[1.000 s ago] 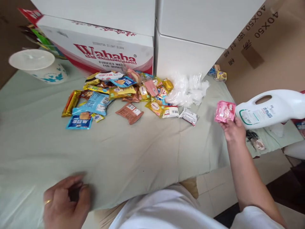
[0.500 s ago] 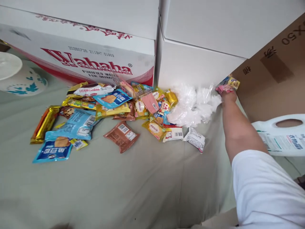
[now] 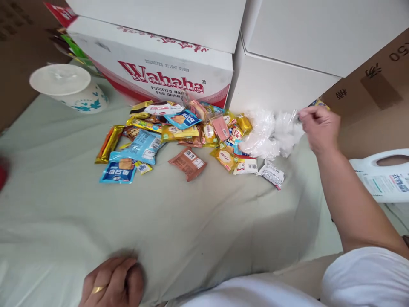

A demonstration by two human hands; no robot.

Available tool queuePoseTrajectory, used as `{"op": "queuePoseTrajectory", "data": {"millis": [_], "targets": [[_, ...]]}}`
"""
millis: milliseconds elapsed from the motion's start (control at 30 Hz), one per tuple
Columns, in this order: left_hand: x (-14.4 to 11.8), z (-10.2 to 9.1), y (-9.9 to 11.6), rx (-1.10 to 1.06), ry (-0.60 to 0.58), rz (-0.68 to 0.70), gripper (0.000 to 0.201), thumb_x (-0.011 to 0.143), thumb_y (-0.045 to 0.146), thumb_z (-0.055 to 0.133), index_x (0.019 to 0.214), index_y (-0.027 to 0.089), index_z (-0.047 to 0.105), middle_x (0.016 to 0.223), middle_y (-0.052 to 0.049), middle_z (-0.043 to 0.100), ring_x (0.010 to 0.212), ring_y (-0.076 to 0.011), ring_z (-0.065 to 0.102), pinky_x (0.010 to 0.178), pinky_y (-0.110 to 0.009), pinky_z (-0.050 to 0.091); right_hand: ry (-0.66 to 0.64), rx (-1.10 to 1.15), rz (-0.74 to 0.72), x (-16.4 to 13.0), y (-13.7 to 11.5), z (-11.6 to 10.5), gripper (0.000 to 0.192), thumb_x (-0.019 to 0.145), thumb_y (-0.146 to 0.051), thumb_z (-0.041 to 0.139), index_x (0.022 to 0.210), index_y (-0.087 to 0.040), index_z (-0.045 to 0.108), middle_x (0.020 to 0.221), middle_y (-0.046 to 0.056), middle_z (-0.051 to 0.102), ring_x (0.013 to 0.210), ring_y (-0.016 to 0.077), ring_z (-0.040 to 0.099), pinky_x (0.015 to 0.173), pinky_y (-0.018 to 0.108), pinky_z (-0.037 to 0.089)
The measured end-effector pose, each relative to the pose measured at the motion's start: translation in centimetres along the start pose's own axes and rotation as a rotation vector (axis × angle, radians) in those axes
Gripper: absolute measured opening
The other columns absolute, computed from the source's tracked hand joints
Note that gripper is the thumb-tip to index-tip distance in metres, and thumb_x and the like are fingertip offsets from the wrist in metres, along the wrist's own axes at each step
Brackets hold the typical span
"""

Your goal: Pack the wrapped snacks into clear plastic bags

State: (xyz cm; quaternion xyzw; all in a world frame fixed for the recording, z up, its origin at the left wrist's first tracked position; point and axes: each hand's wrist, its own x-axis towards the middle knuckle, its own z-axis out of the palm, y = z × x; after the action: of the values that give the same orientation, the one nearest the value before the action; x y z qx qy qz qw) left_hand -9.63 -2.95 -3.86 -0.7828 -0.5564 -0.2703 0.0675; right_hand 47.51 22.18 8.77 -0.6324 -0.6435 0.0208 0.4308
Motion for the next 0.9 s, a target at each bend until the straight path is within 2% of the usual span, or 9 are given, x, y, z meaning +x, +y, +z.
{"op": "queuePoseTrajectory", "data": {"millis": [133, 200, 267, 367, 467, 567, 667, 800, 900], "targets": [[0.6, -0.2, 0.7, 0.029, 0.04, 0.031, 0.015, 0.084, 0.008, 0.065, 0.091, 0.021, 0.064, 0.089, -0.008, 0.071, 0.084, -0.0261, 0.066, 0.077, -0.038, 0.052, -0.608, -0.17, -0.22, -1.7, -5.8, 2.6, 0.016, 0.085, -0.029, 0.076, 0.099, -0.025, 0.081, 0.112, 0.007, 0.073, 0.09, 0.02, 0.067, 0.078, 0.033, 0.051], [0.7, -0.2, 0.9, 0.017, 0.05, 0.027, 0.016, 0.084, 0.006, 0.064, 0.091, 0.021, 0.063, 0.089, -0.008, 0.07, 0.085, -0.0261, 0.066, 0.078, -0.038, 0.053, -0.705, -0.319, -0.19, -1.6, -6.6, 4.1, 0.012, 0.084, -0.024, 0.073, 0.092, -0.022, 0.081, 0.105, 0.008, 0.075, 0.087, 0.022, 0.067, 0.079, 0.035, 0.051], [0.5, -0.3, 0.9, -0.016, 0.052, 0.019, 0.017, 0.085, 0.005, 0.063, 0.091, 0.021, 0.064, 0.089, -0.007, 0.07, 0.086, -0.0257, 0.066, 0.079, -0.038, 0.053, -0.625, -0.355, -0.122, -1.4, -6.8, 4.8, 0.012, 0.085, -0.023, 0.069, 0.087, -0.02, 0.08, 0.094, 0.008, 0.075, 0.083, 0.0222, 0.066, 0.079, 0.035, 0.05], [0.3, -0.7, 0.8, -0.156, 0.048, -0.032, 0.017, 0.088, 0.005, 0.061, 0.091, 0.021, 0.064, 0.089, -0.005, 0.069, 0.086, -0.0228, 0.065, 0.079, -0.036, 0.052, -0.432, -0.123, 0.034, -1.6, -7.3, 4.6, 0.013, 0.086, -0.031, 0.07, 0.089, -0.021, 0.078, 0.084, 0.004, 0.073, 0.072, 0.0181, 0.062, 0.069, 0.032, 0.048], [1.1, -1.2, 1.2, -0.374, 0.015, -0.263, 0.014, 0.092, 0.011, 0.057, 0.091, 0.022, 0.066, 0.092, -0.004, 0.068, 0.085, -0.0189, 0.066, 0.078, -0.033, 0.052, -0.264, 0.142, 0.216, -2.8, -8.5, 3.9, 0.018, 0.083, -0.039, 0.073, 0.085, -0.021, 0.072, 0.073, 0.001, 0.066, 0.059, 0.0132, 0.052, 0.055, 0.027, 0.04], [4.0, -1.4, 2.8, -0.727, -0.106, -0.568, 0.009, 0.095, 0.028, 0.06, 0.095, 0.022, 0.066, 0.089, -0.003, 0.067, 0.078, -0.0172, 0.065, 0.068, -0.03, 0.053, -0.157, 0.292, 0.343, -5.0, -9.8, 4.0, 0.022, 0.08, -0.041, 0.073, 0.081, -0.021, 0.066, 0.067, -0.001, 0.06, 0.052, 0.01, 0.04, 0.047, 0.024, 0.029], [8.9, -0.6, 6.2, -1.196, -0.32, -0.769, 0.025, 0.095, 0.046, 0.064, 0.1, 0.021, 0.062, 0.081, -0.001, 0.065, 0.063, -0.0137, 0.059, 0.053, -0.024, 0.047, -0.098, 0.336, 0.348, -8.2, -11.5, 4.5, 0.02, 0.081, -0.041, 0.071, 0.082, -0.021, 0.065, 0.069, -0.002, 0.06, 0.053, 0.0099, 0.04, 0.048, 0.024, 0.029], [15.4, 2.3, 11.5, -1.623, -0.2, -0.82, 0.071, 0.071, 0.043, 0.091, 0.131, 0.027, 0.056, 0.139, -0.012, 0.057, 0.116, -0.0274, 0.064, 0.076, -0.03, 0.058, -0.145, 0.333, 0.304, -13.6, -15.3, 4.9, 0.019, 0.087, -0.041, 0.07, 0.083, -0.022, 0.067, 0.07, -0.003, 0.06, 0.059, 0.0119, 0.046, 0.056, 0.025, 0.036], [17.4, 4.5, 14.1, -1.828, -0.21, -0.8, 0.095, 0.058, 0.028, 0.099, 0.142, 0.027, 0.053, 0.153, -0.013, 0.048, 0.137, -0.035, 0.051, 0.103, -0.041, 0.051, -0.275, 0.354, 0.304, -17.9, -18.3, 4.9, 0.018, 0.088, -0.04, 0.071, 0.082, -0.024, 0.068, 0.07, -0.002, 0.061, 0.063, 0.0143, 0.05, 0.061, 0.027, 0.04]]}}
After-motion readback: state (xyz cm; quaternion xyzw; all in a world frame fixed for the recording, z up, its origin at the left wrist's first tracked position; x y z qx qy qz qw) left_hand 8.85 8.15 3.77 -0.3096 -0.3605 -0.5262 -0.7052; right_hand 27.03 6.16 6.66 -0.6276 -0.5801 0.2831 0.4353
